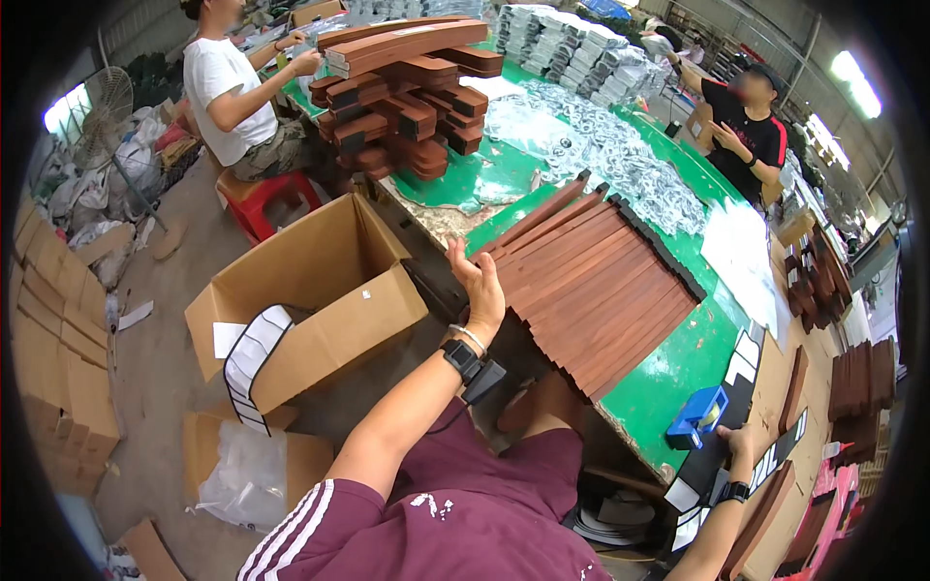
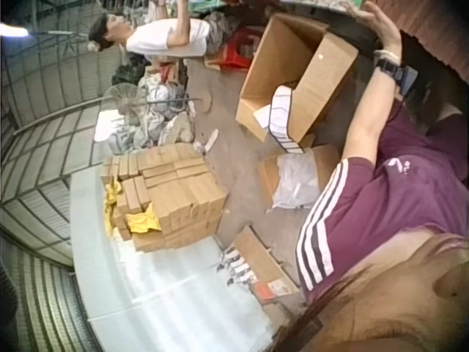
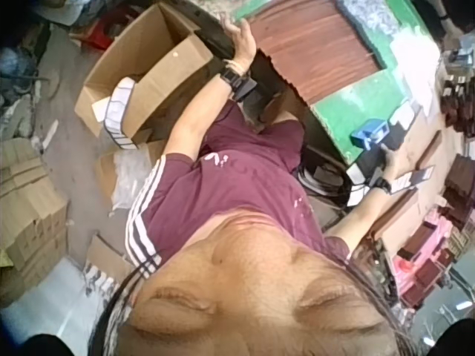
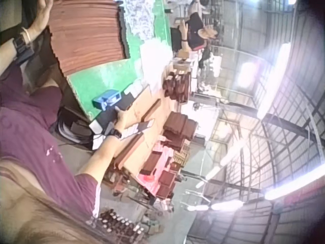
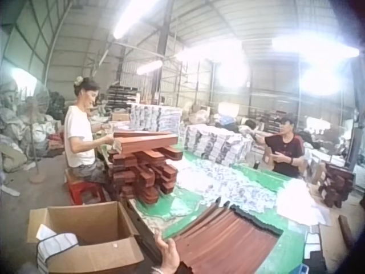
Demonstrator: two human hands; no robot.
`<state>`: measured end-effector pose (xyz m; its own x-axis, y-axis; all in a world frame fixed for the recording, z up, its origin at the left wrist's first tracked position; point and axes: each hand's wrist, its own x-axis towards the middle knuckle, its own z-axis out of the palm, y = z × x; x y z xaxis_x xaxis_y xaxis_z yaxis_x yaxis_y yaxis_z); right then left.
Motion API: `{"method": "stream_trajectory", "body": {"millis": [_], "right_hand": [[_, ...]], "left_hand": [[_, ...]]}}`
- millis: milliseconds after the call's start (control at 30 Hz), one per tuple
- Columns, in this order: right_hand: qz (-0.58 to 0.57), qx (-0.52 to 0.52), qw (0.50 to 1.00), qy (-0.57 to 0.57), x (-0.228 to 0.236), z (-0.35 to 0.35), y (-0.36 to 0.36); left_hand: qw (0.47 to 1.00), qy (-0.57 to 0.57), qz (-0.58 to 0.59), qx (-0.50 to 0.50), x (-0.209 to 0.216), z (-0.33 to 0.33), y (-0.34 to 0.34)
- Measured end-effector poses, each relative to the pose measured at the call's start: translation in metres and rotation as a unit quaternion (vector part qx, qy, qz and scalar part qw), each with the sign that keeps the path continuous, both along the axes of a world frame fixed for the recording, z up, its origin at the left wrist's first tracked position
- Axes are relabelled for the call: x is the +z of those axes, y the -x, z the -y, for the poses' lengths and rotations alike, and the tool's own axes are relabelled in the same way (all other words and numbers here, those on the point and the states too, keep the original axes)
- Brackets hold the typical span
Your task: The recorder is applying black adhesive tape or fabric strips to the edges of bamboo/wooden blind slats on an assembly table.
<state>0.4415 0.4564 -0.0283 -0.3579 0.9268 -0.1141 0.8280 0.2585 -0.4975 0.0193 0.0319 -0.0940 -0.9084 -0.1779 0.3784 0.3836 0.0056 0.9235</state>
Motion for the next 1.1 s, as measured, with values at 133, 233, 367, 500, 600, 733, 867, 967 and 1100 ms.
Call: {"method": "stream_trajectory", "body": {"millis": [133,233,367,500,600,733,867,967,1100], "right_hand": [[-0.110,-0.034,0.985,-0.130,-0.001,-0.052,-0.016],[-0.401,0.015,0.887,-0.228,0.024,-0.108,-0.047],[-0.332,-0.001,0.846,-0.418,0.163,-0.004,-0.008],[-0.330,0.193,0.842,-0.380,0.219,0.131,0.021],[-0.119,0.447,0.837,-0.292,0.234,0.256,0.099],[-0.005,0.667,0.643,-0.376,0.214,0.333,0.164],[0.049,0.717,0.590,-0.368,0.199,0.373,0.179],[-0.193,0.639,0.608,-0.431,0.198,0.375,0.176],[-0.275,0.399,0.765,-0.423,0.172,0.312,0.167]], "left_hand": [[0.995,-0.081,-0.022,-0.048,0.002,-0.006,-0.023],[0.999,-0.001,-0.025,-0.021,0.009,-0.018,-0.028],[1.000,0.009,-0.029,-0.005,0.010,-0.009,-0.030],[0.992,-0.039,-0.102,-0.071,0.025,0.009,-0.042],[0.938,0.022,-0.343,-0.032,0.089,0.066,-0.087],[0.789,0.267,-0.538,-0.131,0.186,0.113,-0.159],[0.837,0.405,-0.250,-0.269,0.191,0.126,-0.172],[0.863,0.355,-0.224,-0.281,0.158,0.146,-0.158],[0.861,0.311,-0.123,-0.383,0.130,0.178,-0.154]]}}
